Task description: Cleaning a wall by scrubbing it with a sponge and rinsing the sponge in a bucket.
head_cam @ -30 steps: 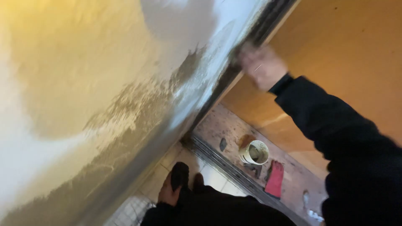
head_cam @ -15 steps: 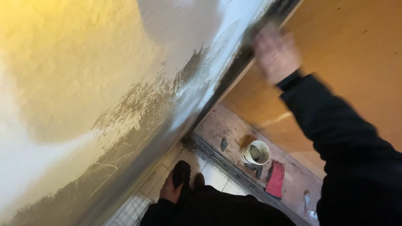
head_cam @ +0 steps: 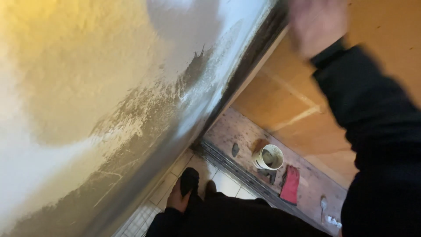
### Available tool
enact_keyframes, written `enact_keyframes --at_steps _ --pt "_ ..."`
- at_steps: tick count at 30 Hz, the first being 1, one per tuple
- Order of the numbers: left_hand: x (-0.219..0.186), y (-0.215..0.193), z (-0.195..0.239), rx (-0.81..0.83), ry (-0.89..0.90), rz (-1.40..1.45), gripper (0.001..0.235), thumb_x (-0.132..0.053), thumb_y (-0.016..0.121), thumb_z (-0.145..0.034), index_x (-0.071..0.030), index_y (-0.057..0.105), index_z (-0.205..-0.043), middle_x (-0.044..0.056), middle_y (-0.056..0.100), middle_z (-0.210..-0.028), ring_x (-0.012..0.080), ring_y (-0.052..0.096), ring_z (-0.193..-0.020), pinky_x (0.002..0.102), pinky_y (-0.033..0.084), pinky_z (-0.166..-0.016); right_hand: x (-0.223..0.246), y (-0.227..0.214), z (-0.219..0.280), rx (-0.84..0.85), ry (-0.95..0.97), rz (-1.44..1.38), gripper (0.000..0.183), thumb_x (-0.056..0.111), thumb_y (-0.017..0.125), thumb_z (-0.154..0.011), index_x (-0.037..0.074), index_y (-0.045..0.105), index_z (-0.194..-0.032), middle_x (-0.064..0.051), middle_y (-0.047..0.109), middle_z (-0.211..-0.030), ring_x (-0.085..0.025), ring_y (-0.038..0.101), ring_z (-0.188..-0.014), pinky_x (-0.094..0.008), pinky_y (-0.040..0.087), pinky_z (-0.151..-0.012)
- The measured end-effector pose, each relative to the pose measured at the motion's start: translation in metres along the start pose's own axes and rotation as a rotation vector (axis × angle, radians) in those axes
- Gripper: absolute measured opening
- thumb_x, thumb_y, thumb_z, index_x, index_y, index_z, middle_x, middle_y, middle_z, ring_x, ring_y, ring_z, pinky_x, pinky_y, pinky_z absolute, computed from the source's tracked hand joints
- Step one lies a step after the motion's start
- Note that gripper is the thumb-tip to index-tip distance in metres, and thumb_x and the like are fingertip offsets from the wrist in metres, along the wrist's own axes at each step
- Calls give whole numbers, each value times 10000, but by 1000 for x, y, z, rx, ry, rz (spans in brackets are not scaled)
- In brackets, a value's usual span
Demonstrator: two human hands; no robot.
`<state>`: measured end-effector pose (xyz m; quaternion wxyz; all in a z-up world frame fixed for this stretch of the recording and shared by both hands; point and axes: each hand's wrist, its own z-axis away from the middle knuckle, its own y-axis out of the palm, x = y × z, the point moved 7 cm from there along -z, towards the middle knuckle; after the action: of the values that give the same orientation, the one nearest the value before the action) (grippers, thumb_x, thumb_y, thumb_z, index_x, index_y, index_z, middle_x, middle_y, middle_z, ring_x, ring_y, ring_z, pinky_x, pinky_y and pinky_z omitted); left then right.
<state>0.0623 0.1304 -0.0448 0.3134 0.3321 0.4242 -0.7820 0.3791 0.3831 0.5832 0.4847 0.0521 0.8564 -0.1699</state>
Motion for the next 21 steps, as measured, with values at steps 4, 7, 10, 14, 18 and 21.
enact_keyframes --at_steps 4,7,10,14,18,21 --pt "-9 -11 2 -68 -11 60 899 -450 699 -847 -157 278 -1585 143 489 -1525 360 524 -1350 454 459 -1076 126 42 70 386 -315 -163 473 342 477 -1038 142 584 -1452 -94 529 -1553 -266 430 -1488 -475 287 -1233" --pt "-11 -17 8 -64 -20 89 888 -413 711 -845 -159 285 -1582 134 490 -1526 339 501 -1378 440 441 -1103 91 12 37 261 -303 -307 457 310 495 -1054 85 613 -1434 -129 593 -1475 -274 507 -1433 -481 333 -1202" --pt "-10 -13 6 -49 -25 64 870 -430 691 -844 -176 294 -1576 127 493 -1525 335 518 -1366 430 442 -1103 20 -10 -4 120 -117 -222 374 226 658 -1100 19 761 -1395 -181 716 -1425 -334 634 -1379 -534 370 -1173" --pt "-4 -11 13 -53 -40 10 908 -431 696 -823 -256 248 -1594 115 524 -1500 376 596 -1266 506 502 -1004 120 44 64 300 -1 -451 504 190 527 -1023 -30 620 -1467 -300 521 -1537 -479 360 -1485 -683 257 -1176" --pt "17 -3 25 20 -119 12 901 -451 704 -875 -217 232 -1606 96 443 -1566 353 505 -1367 474 435 -1109 239 53 127 370 -294 -442 513 248 315 -1107 -50 434 -1506 -194 393 -1596 -278 309 -1525 -440 202 -1288" --pt "14 -3 33 -105 44 133 855 -341 705 -865 -205 279 -1594 102 471 -1554 310 504 -1380 397 435 -1121 157 56 86 476 76 -891 522 101 449 -1008 7 451 -1521 -220 545 -1497 -362 603 -1283 -445 529 -1012"
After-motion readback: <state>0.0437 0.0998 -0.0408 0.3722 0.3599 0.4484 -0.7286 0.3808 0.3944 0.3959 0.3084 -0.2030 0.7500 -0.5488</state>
